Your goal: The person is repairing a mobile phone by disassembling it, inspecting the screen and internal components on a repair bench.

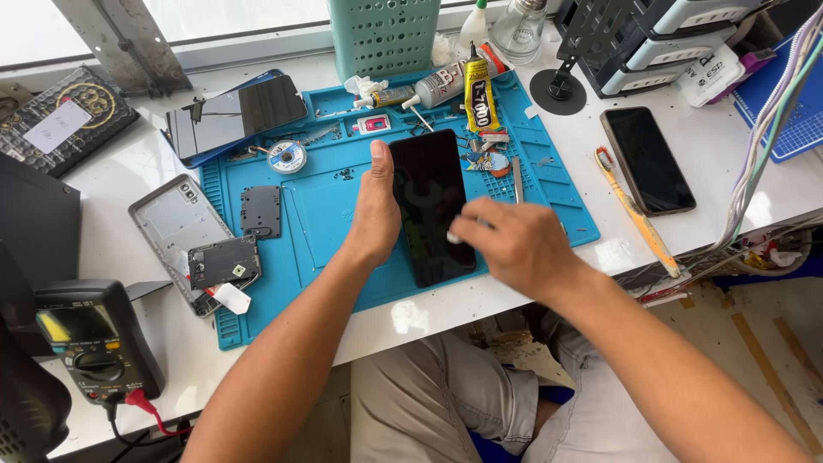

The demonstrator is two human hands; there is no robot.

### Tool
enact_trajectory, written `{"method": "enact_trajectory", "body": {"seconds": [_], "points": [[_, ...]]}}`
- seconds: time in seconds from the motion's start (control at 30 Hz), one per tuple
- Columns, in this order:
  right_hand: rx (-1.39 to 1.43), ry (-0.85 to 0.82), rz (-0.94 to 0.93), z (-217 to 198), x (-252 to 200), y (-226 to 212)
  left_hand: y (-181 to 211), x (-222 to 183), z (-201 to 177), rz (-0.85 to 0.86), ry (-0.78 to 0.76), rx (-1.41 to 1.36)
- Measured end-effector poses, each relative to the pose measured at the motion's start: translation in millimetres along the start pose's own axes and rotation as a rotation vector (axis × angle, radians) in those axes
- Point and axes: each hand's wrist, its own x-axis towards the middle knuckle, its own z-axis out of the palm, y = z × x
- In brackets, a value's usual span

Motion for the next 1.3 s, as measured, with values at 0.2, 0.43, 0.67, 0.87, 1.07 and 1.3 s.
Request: {"method": "enact_trajectory", "body": {"seconds": [0.2, 0.43, 0.67, 0.87, 1.07, 1.3], "points": [[0.002, 0.094, 0.05, -3, 33, 16, -28, 11, -9, 0.058, -0.024, 0.018], [0.064, 0.066, 0.087, 12, -9, -4, -72, 23, -23, 0.098, -0.01, 0.006], [0.085, -0.043, 0.031, 2, -30, -19, -45, 16, -16, 0.106, 0.038, 0.023], [0.167, -0.138, 0.013, -19, -24, -16, -50, 18, -15, 0.119, 0.066, 0.037], [0.129, 0.038, 0.107, -8, -2, -5, -48, 12, -19, 0.125, 0.016, 0.053], [0.161, 0.099, 0.116, 10, -15, -19, -61, 14, -25, 0.135, -0.005, 0.014]]}}
